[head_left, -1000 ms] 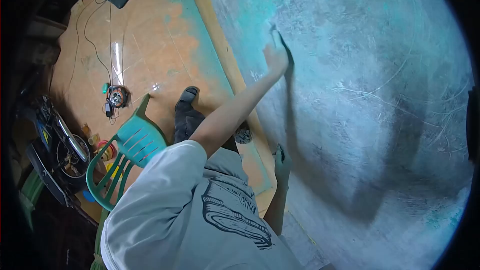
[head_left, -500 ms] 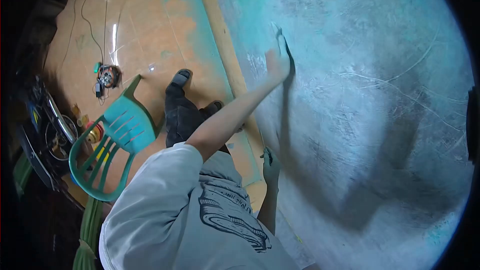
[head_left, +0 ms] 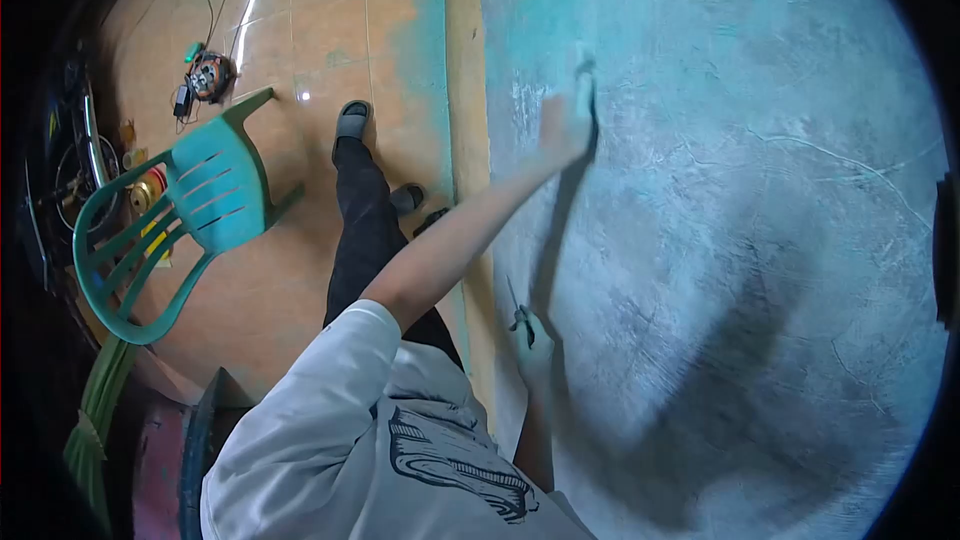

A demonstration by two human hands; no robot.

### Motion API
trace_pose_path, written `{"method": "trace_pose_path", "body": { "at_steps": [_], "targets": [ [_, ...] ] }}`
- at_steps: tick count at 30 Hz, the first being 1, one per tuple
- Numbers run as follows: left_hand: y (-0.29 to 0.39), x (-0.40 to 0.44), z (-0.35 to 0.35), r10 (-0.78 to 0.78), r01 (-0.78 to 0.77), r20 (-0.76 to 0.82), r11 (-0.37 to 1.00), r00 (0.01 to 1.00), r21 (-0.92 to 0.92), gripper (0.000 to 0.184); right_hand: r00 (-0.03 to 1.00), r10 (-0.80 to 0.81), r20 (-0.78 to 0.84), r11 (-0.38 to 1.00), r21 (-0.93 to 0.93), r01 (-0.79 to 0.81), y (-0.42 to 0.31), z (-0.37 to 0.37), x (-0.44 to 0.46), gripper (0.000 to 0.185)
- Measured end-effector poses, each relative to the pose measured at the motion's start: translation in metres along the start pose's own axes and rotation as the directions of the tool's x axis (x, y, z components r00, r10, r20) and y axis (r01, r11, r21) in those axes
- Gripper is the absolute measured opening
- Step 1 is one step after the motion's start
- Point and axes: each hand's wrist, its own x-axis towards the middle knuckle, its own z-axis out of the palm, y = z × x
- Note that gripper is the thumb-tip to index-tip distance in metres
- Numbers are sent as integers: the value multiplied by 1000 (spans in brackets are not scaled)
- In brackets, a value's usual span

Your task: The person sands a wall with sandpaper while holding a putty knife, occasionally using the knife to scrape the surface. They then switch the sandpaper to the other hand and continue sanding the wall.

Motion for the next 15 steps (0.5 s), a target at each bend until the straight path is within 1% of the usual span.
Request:
{"method": "trace_pose_path", "body": {
  "at_steps": [2, 3, 5, 6, 7, 8, 9, 12, 15],
  "targets": [
    [-44, 15, -9, -92, 95, -58, 994, 994, 46, 52, 1000, -20, 3, 1000, 1, 20, 6, 8, 1, 33],
    [-63, 15, -8, -138, 144, -89, 988, 986, 64, 53, 999, 4, 37, 1000, -18, -3, 7, 10, -1, 33],
    [-88, -15, 3, -127, 131, -80, 990, 989, 43, 52, 994, 42, 106, 998, -60, -35, 7, 12, 3, 33],
    [-90, -36, 7, -121, 124, -77, 992, 990, 35, 51, 996, -9, 89, 998, -68, 15, 14, 16, 3, 34],
    [-67, -57, 10, -39, 38, -59, 999, 998, -17, 52, 995, -21, 100, 997, -72, 28, 14, 17, 5, 34],
    [-47, -63, 20, 143, -143, -115, 990, 983, 7, 53, 993, -29, 112, 997, -75, 37, 13, 17, 6, 34],
    [-32, -65, 26, 319, -316, -161, 948, 934, 42, 54, 992, -31, 122, 996, -74, 41, 13, 18, 6, 35],
    [2, -28, 11, 111, -115, -62, 990, 992, -76, 52, 995, -26, 93, 995, -95, 35, 15, 19, 10, 34],
    [-52, 18, 5, -20, 25, -163, 999, 986, 27, 50, 998, -10, 55, 998, -65, 14, 11, 18, 9, 34]
  ]
}}
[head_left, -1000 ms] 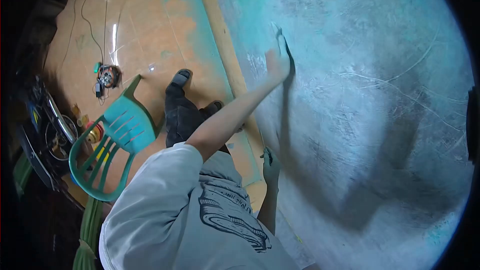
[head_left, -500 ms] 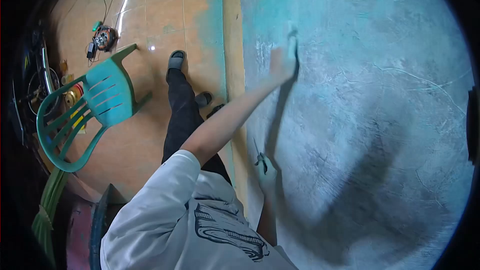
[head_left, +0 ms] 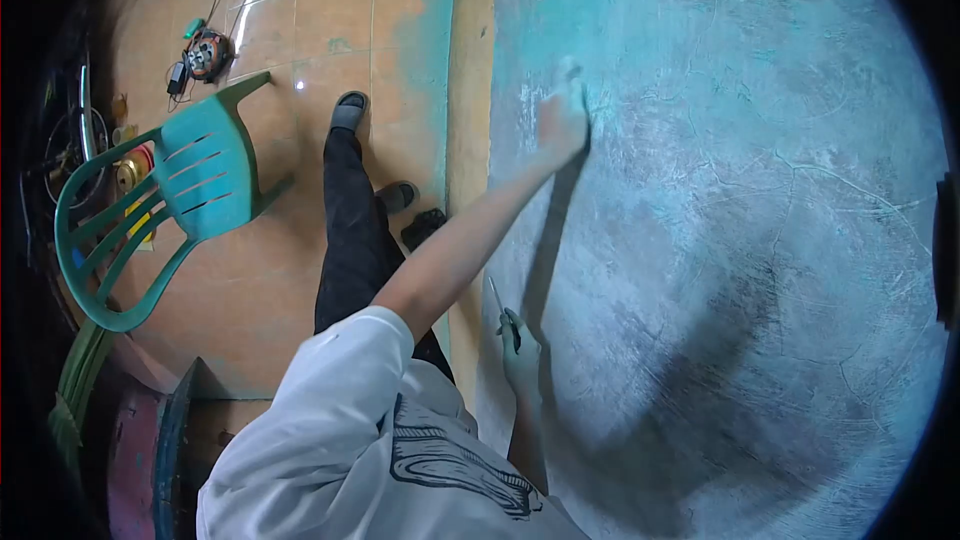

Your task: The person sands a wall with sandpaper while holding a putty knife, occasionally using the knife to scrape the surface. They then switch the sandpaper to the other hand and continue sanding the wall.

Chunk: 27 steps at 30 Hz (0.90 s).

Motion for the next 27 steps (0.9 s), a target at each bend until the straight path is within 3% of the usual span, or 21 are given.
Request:
{"method": "trace_pose_path", "body": {
  "at_steps": [3, 4, 6, 9, 12, 15, 17, 19, 21, 24, 27],
  "targets": [
    [-34, -19, -2, -162, 159, 31, 985, 986, 71, 47, 999, -5, 39, 1000, 12, 5, -9, -2, -2, 34],
    [-23, -35, 1, 34, -33, -21, 999, 999, 36, 47, 999, -29, 20, 1000, 2, 29, -3, 1, -1, 34],
    [5, -69, 20, 401, -403, -129, 915, 907, 4, 45, 998, -65, -16, 998, -17, 65, 13, 10, -1, 33],
    [63, -49, 6, 160, -138, 52, 948, 986, -288, 53, 998, -49, -41, 999, 1, 49, 1, 9, -3, 33],
    [52, 3, -5, 98, -90, 35, 978, 995, -187, 54, 999, 2, -53, 991, 133, 5, -6, 11, 0, 34],
    [-38, 32, 12, 92, -98, -116, 994, 989, -46, 51, 999, -12, -34, 993, 113, 16, 3, 19, 2, 34],
    [-20, 1, -8, -177, 180, 46, 981, 983, -71, 55, 996, -83, -12, 994, 69, 84, -6, 14, -1, 34],
    [-15, -31, -6, -92, 100, 86, 990, 992, -97, 56, 998, -69, -13, 996, 54, 70, -10, 17, -3, 35],
    [6, -45, 10, 318, -321, -55, 945, 946, -60, 54, 998, 45, 41, 998, 41, -46, -17, 13, -4, 36],
    [48, -8, 17, 288, -297, -120, 952, 950, -71, 54, 995, 101, 22, 991, 81, -102, -9, 19, -12, 37],
    [30, 44, 18, 243, -252, -142, 966, 960, -55, 54, 993, 115, 9, 985, 127, -115, -4, 20, -4, 37]
  ]
}}
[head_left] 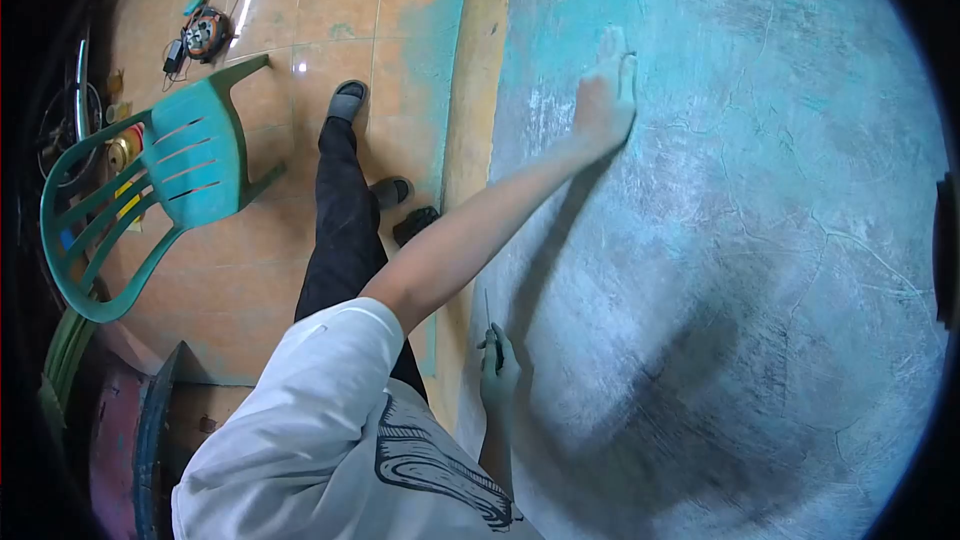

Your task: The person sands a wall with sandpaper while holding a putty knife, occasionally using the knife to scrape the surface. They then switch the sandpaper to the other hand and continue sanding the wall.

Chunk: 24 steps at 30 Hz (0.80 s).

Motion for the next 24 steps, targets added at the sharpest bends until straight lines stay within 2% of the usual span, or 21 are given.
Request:
{"method": "trace_pose_path", "body": {
  "at_steps": [3, 4, 6, 8, 9, 10, 11, 13, 14, 16, 18, 20, 22, 24],
  "targets": [
    [-9, -3, -26, -243, 256, 117, 960, 963, -109, 53, 1000, -24, 7, 1000, 1, 24, 2, 4, 1, 36],
    [-28, -15, -24, -142, 145, 72, 988, 987, -49, 52, 999, -47, 7, 999, -8, 47, 3, 3, 2, 36],
    [-48, -51, -29, -152, 156, 116, 987, 982, -35, 52, 999, -35, 20, 999, -21, 35, -6, 2, 2, 36],
    [-52, -90, -31, -70, 71, 120, 998, 990, 0, 52, 998, -54, 30, 998, -38, 55, -10, 1, 3, 36],
    [-41, -105, -32, -73, 82, 158, 996, 985, -47, 52, 996, -79, 32, 996, -49, 80, -10, 0, 3, 35],
    [-27, -109, -28, 34, -33, 148, 999, 988, -8, 52, 994, -101, 36, 993, -60, 103, -12, -1, 4, 35],
    [-15, -107, -21, 140, -146, 145, 989, 979, 31, 52, 998, -52, 38, 996, -72, 55, -13, -1, 5, 36],
    [24, -74, -5, 130, -127, 51, 991, 990, -47, 51, 998, 52, 37, 994, -96, -48, -22, -3, 6, 36],
    [37, -53, -1, 124, -123, 3, 988, 992, -90, 51, 999, 22, 27, 998, -59, -20, -17, -2, 9, 36],
    [43, -10, -20, -86, 111, 209, 987, 974, -112, 51, 999, -39, 2, 999, 16, 39, 2, 0, 14, 37],
    [19, 19, -30, -148, 168, 249, 984, 957, -60, 52, 999, -24, 33, 1000, -1, 24, -7, -1, 17, 37],
    [-53, 11, -22, -72, 67, 125, 997, 990, 41, 53, 998, -51, 42, 998, -21, 51, -15, -3, 21, 36],
    [-114, -26, -16, -145, 135, 42, 971, 988, 195, 52, 993, -114, 27, 993, -35, 115, -20, -2, 22, 34],
    [-55, -66, -37, -400, 383, 184, 916, 898, 120, 53, 976, -217, -1, 973, -84, 216, -11, 1, 25, 34]
  ]
}}
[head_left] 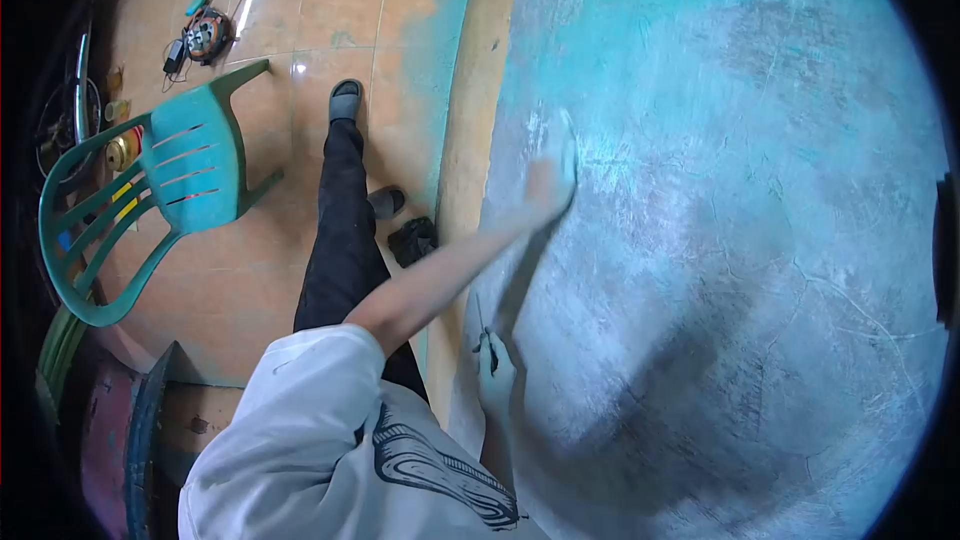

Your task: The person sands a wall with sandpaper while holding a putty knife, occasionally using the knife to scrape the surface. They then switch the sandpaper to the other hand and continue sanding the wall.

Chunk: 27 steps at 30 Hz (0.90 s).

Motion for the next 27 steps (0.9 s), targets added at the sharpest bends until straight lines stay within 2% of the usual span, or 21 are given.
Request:
{"method": "trace_pose_path", "body": {
  "at_steps": [1, 2, 5, 7, 10, 12, 15, 16, 18, 20, 23, 25, 27],
  "targets": [
    [-6, -19, 11, 239, -246, -79, 964, 968, -99, 53, 999, -48, -16, 999, -24, 47, 4, 3, 1, 34],
    [4, -28, 14, 324, -325, -25, 940, 946, -108, 51, 999, -32, 8, 999, -14, 32, 3, 4, 1, 34],
    [71, -4, 15, 550, -560, -115, 824, 827, -88, 50, 996, 49, 70, 999, 7, -49, -7, 3, 2, 34],
    [80, 45, 15, 534, -552, -168, 829, 829, -89, 52, 988, 128, 86, 991, 21, -131, -21, 0, 9, 34],
    [60, 91, 4, 388, -401, -154, 914, 909, -66, 52, 990, 137, 32, 980, 141, -140, -7, 8, 9, 34],
    [37, 83, -3, 188, -192, -87, 980, 978, -44, 52, 993, 112, 35, 990, 85, -115, -11, 11, 11, 34],
    [39, 27, -11, -46, 47, 30, 998, 999, -36, 53, 989, 122, 78, 992, 9, -123, -15, 9, 8, 35],
    [38, 3, -1, 199, -202, -47, 979, 979, -43, 54, 986, 129, 100, 992, -9, -129, -16, 10, 11, 35],
    [41, -10, 21, 475, -485, -137, 873, 869, -52, 54, 987, 137, 89, 991, -26, -135, -17, 15, 14, 34],
    [82, -2, 23, 560, -581, -177, 807, 809, -105, 54, 989, 126, 70, 992, -35, -124, -23, 14, 13, 33],
    [93, 68, 16, 483, -497, -181, 866, 857, -44, 54, 990, 142, 1, 988, 66, -142, -23, 12, 16, 33],
    [97, 100, -12, 198, -197, 3, 977, 980, -78, 56, 987, 159, 3, 985, 71, -159, -23, 12, 17, 33],
    [58, 100, 0, 187, -193, -111, 980, 976, -44, 57, 987, 158, 13, 987, 32, -159, -31, 7, 23, 34]
  ]
}}
